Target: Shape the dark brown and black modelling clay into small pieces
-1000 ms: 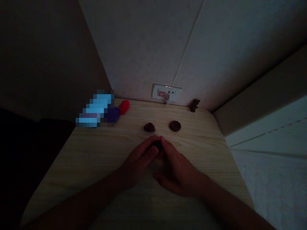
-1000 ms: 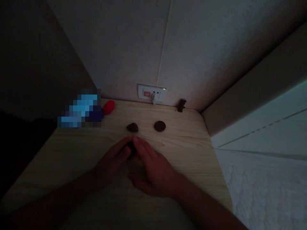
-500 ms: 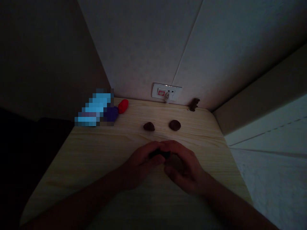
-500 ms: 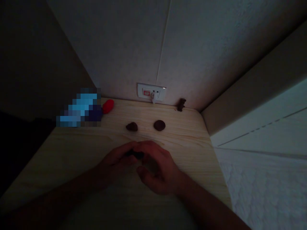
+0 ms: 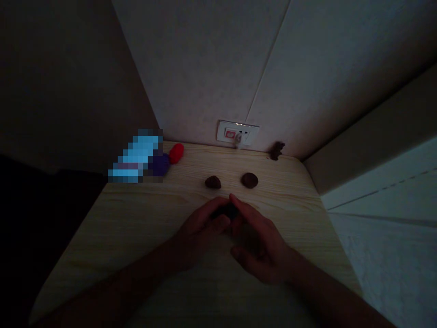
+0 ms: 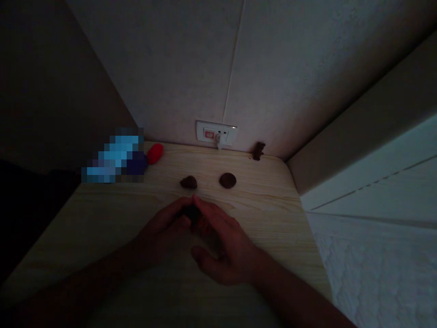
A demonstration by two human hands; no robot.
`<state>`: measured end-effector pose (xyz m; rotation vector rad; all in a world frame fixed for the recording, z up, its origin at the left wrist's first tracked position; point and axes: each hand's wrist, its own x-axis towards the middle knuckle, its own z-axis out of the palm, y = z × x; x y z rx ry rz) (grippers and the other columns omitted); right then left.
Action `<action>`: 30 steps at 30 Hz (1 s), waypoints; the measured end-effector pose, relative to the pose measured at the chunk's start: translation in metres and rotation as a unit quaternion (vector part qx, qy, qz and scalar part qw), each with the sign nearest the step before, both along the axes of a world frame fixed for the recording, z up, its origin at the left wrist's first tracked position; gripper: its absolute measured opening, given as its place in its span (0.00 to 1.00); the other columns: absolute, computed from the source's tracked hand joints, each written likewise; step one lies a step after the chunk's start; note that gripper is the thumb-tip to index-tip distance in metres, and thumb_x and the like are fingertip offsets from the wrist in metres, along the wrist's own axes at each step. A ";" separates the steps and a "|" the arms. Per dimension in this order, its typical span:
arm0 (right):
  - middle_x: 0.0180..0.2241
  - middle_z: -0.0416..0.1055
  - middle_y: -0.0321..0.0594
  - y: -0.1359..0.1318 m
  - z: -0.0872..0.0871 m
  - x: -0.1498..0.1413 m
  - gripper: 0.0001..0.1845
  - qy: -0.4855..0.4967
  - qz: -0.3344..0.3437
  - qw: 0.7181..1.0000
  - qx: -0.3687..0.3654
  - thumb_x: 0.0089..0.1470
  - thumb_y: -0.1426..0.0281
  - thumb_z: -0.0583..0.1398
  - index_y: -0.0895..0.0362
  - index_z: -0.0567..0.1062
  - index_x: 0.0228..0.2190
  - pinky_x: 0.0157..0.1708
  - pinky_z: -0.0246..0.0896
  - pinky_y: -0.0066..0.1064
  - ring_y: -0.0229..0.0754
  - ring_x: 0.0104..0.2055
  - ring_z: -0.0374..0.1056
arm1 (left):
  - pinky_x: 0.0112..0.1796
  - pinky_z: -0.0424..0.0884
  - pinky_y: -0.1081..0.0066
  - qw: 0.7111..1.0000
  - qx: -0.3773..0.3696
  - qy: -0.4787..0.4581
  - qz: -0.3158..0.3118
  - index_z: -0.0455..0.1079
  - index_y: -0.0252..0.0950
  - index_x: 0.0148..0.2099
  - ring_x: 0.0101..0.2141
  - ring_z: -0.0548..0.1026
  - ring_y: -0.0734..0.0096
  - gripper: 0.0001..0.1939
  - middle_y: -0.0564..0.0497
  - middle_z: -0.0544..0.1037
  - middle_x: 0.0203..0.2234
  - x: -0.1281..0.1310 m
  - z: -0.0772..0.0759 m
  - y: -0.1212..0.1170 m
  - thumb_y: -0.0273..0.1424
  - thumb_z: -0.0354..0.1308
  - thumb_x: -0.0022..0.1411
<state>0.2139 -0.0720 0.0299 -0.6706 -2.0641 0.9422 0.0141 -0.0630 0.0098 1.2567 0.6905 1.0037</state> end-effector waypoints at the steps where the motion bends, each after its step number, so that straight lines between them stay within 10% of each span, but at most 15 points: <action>1: 0.44 0.71 0.43 0.000 0.000 0.000 0.48 -0.003 0.000 1.000 -0.001 0.56 0.75 0.62 0.53 0.49 0.72 0.46 0.72 0.38 0.45 0.44 0.68 | 0.43 0.72 0.68 1.000 0.002 0.005 0.004 0.73 0.40 0.55 0.40 0.76 0.65 0.17 0.50 0.80 0.40 0.000 0.000 0.000 0.43 0.58 0.70; 9: 0.45 0.69 0.45 -0.005 -0.005 -0.002 0.51 -0.001 -0.014 1.000 -0.013 0.55 0.73 0.62 0.55 0.45 0.73 0.47 0.73 0.40 0.45 0.43 0.68 | 0.46 0.73 0.68 0.998 0.014 0.039 0.040 0.71 0.40 0.57 0.43 0.78 0.65 0.18 0.49 0.80 0.44 0.001 0.001 -0.002 0.43 0.58 0.71; 13: 0.63 0.61 0.55 -0.005 -0.010 -0.003 0.57 -0.047 -0.008 0.999 0.020 0.55 0.72 0.63 0.56 0.35 0.73 0.52 0.73 0.43 0.50 0.52 0.70 | 0.44 0.73 0.67 0.996 0.016 0.054 0.069 0.70 0.38 0.56 0.41 0.77 0.65 0.19 0.49 0.79 0.41 0.002 0.001 -0.003 0.44 0.57 0.71; 18: 0.74 0.39 0.59 -0.006 -0.014 -0.004 0.61 -0.133 -0.010 0.989 0.064 0.57 0.70 0.63 0.60 0.26 0.72 0.67 0.60 0.52 0.60 0.76 0.43 | 0.41 0.73 0.68 0.993 0.020 0.077 0.087 0.69 0.39 0.53 0.39 0.76 0.67 0.14 0.50 0.78 0.41 0.003 -0.003 -0.005 0.40 0.57 0.71; 30: 0.47 0.76 0.46 -0.003 -0.001 -0.001 0.23 -0.004 -0.154 0.983 0.096 0.60 0.80 0.64 0.54 0.77 0.55 0.45 0.77 0.33 0.43 0.47 0.76 | 0.40 0.71 0.69 0.967 0.122 0.210 0.075 0.69 0.39 0.46 0.37 0.77 0.68 0.06 0.54 0.79 0.37 0.003 0.002 -0.005 0.32 0.62 0.68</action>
